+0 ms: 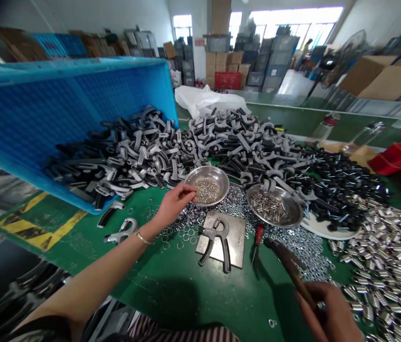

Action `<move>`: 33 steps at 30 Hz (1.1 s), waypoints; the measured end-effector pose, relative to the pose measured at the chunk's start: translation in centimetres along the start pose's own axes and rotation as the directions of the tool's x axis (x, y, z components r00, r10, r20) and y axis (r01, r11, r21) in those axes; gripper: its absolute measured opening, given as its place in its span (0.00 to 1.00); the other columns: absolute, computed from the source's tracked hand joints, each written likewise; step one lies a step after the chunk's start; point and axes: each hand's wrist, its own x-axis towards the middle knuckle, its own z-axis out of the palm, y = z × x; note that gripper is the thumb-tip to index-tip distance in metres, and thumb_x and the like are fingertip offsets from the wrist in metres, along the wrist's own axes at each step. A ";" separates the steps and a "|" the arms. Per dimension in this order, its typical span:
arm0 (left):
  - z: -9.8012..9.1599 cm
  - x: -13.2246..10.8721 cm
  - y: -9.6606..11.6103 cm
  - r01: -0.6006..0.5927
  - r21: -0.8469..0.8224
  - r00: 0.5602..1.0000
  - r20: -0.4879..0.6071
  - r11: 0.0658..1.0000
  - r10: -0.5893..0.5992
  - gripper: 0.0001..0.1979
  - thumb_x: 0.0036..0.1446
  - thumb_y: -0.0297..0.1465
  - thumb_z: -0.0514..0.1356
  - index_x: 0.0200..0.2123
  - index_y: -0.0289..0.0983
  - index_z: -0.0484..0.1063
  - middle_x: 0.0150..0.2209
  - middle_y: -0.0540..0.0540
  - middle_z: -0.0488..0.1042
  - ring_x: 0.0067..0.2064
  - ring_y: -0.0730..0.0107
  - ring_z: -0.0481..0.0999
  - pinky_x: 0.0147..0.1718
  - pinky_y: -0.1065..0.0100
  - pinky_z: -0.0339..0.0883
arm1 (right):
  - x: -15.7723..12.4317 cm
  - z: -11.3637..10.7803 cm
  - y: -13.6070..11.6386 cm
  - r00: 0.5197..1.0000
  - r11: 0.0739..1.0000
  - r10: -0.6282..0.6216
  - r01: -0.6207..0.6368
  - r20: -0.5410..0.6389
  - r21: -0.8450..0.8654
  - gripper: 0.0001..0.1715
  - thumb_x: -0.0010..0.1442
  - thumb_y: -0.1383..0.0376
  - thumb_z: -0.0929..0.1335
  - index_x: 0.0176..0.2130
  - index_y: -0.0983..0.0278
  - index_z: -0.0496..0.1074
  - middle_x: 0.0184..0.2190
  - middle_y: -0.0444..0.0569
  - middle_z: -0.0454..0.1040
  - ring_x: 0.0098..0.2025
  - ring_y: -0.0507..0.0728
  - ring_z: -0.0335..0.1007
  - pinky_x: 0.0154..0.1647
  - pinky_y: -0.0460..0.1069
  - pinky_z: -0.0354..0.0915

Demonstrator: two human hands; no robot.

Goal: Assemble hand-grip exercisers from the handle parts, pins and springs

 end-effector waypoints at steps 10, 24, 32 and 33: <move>-0.1 -4.7 -0.2 0.286 -0.168 0.953 0.155 0.943 -0.262 0.11 0.52 0.32 0.66 0.39 0.35 0.73 0.32 0.49 0.78 0.34 0.70 0.79 0.39 0.67 0.71 | 6.4 1.5 -11.8 0.937 0.966 -0.080 -0.011 0.341 0.258 0.23 0.68 0.47 0.56 0.41 0.59 0.67 0.31 0.52 0.77 0.33 0.62 0.74 0.35 0.53 0.66; 6.9 -2.1 -1.3 -0.162 0.608 0.934 0.350 0.777 -0.079 0.11 0.66 0.32 0.54 0.39 0.37 0.76 0.40 0.43 0.78 0.43 0.62 0.77 0.43 0.66 0.67 | 2.5 4.7 -9.2 0.692 0.250 0.213 -0.721 0.689 0.647 0.28 0.60 0.38 0.64 0.37 0.59 0.63 0.17 0.33 0.58 0.13 0.44 0.41 0.09 0.39 0.44; 7.3 -2.2 -2.1 -0.334 0.757 0.904 0.425 0.562 -0.036 0.12 0.69 0.33 0.51 0.40 0.36 0.73 0.40 0.44 0.76 0.41 0.63 0.76 0.39 0.66 0.67 | 2.8 5.3 -8.6 0.711 0.221 0.206 -0.703 0.672 0.676 0.29 0.58 0.37 0.65 0.37 0.59 0.63 0.17 0.33 0.59 0.12 0.43 0.42 0.08 0.39 0.45; 7.4 -2.3 -2.2 -0.392 0.768 0.887 0.462 0.506 -0.014 0.12 0.69 0.32 0.50 0.41 0.35 0.73 0.40 0.43 0.76 0.40 0.63 0.76 0.39 0.65 0.67 | 2.8 5.3 -8.7 0.709 0.231 0.203 -0.705 0.676 0.670 0.30 0.57 0.37 0.65 0.37 0.59 0.63 0.17 0.33 0.59 0.12 0.43 0.42 0.08 0.39 0.44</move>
